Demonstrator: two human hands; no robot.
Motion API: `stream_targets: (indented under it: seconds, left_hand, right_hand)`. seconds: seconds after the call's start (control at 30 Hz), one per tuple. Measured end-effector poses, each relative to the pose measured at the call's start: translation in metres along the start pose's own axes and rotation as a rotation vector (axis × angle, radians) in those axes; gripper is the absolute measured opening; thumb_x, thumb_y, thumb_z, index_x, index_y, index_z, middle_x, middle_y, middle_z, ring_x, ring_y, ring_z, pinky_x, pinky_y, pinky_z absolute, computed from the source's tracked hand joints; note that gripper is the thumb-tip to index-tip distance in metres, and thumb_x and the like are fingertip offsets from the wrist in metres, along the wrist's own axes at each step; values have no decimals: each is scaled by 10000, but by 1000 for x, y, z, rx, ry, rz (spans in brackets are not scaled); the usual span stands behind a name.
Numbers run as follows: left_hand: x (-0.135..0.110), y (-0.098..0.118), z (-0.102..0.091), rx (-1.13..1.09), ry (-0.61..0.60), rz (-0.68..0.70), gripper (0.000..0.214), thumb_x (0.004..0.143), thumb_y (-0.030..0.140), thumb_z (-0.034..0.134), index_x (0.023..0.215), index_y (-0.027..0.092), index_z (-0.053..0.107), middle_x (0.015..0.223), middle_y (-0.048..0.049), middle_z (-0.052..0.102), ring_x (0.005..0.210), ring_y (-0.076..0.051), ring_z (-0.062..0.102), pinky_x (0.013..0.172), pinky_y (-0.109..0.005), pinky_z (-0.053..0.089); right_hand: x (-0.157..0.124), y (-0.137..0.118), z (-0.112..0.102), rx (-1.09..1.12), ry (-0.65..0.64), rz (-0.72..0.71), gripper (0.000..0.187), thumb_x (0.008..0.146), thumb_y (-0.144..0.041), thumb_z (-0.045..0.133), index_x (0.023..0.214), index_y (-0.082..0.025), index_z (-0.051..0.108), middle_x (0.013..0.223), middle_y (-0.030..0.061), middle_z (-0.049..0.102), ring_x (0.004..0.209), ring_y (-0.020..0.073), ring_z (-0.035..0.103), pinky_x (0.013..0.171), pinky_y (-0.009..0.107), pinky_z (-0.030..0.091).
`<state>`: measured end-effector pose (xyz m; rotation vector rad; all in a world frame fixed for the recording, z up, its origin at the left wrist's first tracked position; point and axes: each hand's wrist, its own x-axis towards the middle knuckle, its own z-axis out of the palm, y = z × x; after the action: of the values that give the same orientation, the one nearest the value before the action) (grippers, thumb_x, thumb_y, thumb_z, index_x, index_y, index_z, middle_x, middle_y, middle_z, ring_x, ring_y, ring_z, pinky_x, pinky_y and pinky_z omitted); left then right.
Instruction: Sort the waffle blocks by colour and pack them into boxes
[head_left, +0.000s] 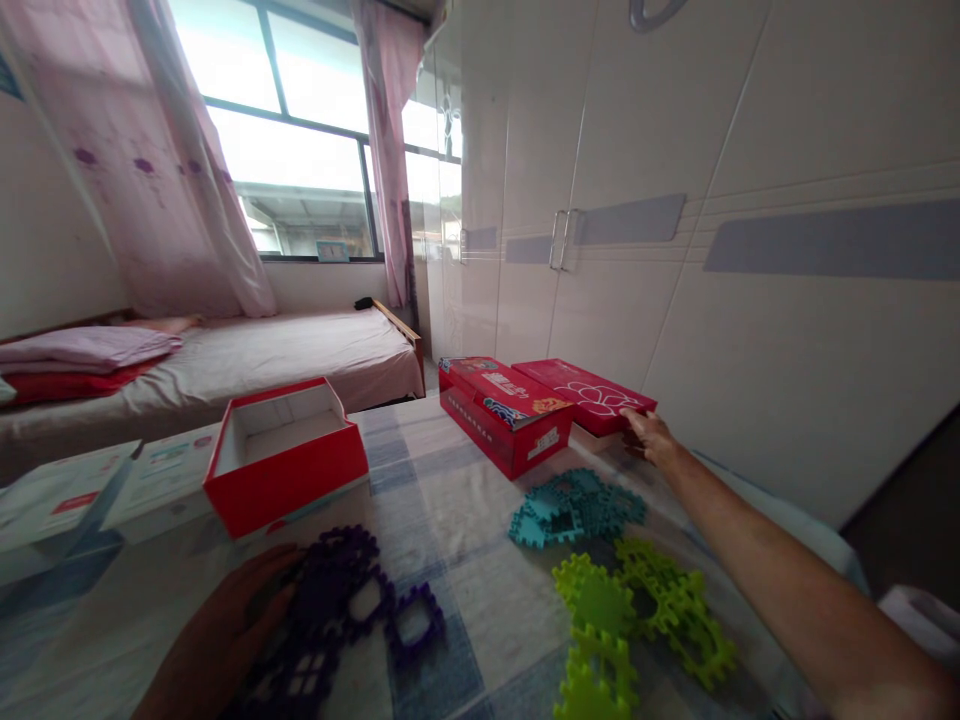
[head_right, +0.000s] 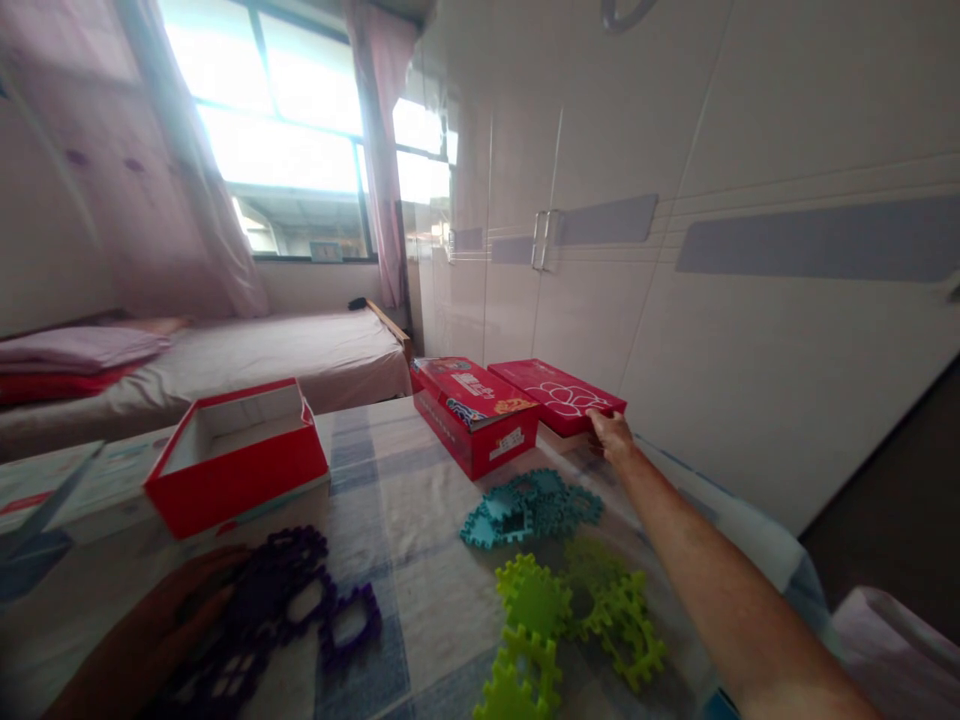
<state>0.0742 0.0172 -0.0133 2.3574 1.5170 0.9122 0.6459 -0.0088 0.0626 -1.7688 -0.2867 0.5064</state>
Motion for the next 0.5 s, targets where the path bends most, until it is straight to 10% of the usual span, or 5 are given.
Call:
stream_targets:
  seconds: [0.5]
  left_hand:
    - [-1, -2, 2, 4, -7, -16, 414, 767, 505, 481, 1042, 256, 665, 1136, -38, 668, 1051, -237, 623, 970, -391, 471]
  right_hand:
    - [-10, 5, 2, -89, -21, -42, 308, 806, -407, 542, 958, -144, 595, 679, 72, 618, 590, 177, 602, 502, 265, 476]
